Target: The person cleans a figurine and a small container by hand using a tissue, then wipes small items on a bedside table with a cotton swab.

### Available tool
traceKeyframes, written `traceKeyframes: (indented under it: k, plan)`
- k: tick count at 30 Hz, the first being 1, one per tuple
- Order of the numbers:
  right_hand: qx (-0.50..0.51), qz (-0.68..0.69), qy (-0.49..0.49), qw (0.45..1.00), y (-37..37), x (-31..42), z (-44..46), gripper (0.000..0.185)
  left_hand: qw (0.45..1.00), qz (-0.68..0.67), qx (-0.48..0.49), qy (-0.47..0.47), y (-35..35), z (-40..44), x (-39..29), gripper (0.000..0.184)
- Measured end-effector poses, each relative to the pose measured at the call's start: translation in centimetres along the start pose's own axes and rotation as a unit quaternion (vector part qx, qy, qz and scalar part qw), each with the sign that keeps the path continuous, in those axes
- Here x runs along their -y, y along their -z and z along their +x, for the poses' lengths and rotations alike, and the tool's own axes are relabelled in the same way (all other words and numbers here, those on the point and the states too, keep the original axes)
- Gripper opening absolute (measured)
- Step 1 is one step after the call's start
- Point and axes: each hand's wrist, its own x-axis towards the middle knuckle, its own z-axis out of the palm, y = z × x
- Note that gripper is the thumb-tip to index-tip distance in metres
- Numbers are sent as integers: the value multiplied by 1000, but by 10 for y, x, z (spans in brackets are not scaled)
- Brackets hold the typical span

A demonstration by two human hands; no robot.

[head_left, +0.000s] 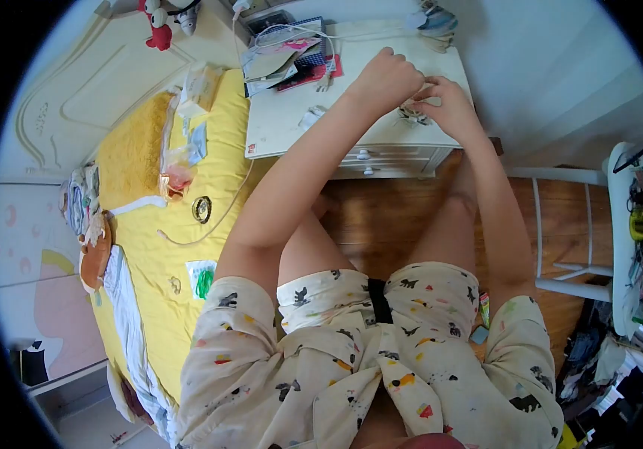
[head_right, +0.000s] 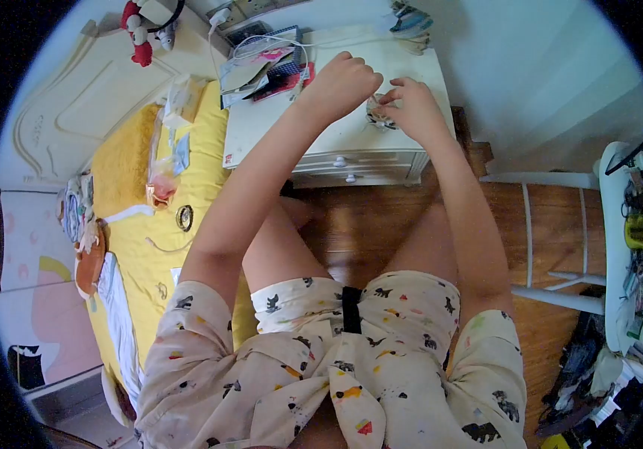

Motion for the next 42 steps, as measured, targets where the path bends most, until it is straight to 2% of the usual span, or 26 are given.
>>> traceKeyframes:
  k: [5, 8, 14, 17, 20, 26, 29, 35, 38, 41, 42]
  plan:
    - [9, -87, 12, 996, 1, 7, 0, 19, 999, -19, -26, -9, 6, -5, 8, 5]
    - [36, -105, 6, 994, -1, 6, 2, 18, 1000, -14, 4, 17, 20, -11, 16, 7]
    - [70, -68, -9, 995, 5, 3, 6, 19, 994, -73, -13, 79, 29, -27, 23, 10]
    - [56, -3, 22, 998, 17, -8, 3, 28, 993, -90, -20, 73, 30, -37, 23, 9]
    - [51, -34, 45, 997, 30, -7, -10, 41, 994, -89, -26, 65, 29, -46, 21, 8]
    - [46, -90, 60, 993, 22, 11, -17, 45, 987, -131, -34, 84, 29, -56, 12, 9]
    - [8, -125, 102, 987, 13, -3, -5, 37, 986, -141, -42, 83, 30, -61, 12, 10]
    - [26, -176, 132, 975, 8, -6, 16, 15, 985, -139, -40, 89, 32, -74, 16, 9]
    - [50, -221, 114, 967, 3, 6, 21, 12, 982, -158, -31, 100, 34, -78, 17, 8]
    - [153, -276, 7, 949, 4, 28, 29, 13, 975, -179, -88, 103, 27, -81, 18, 11]
    - [161, -255, -4, 953, 8, 31, 29, 13, 970, -197, -83, 117, 31, -82, 18, 12]
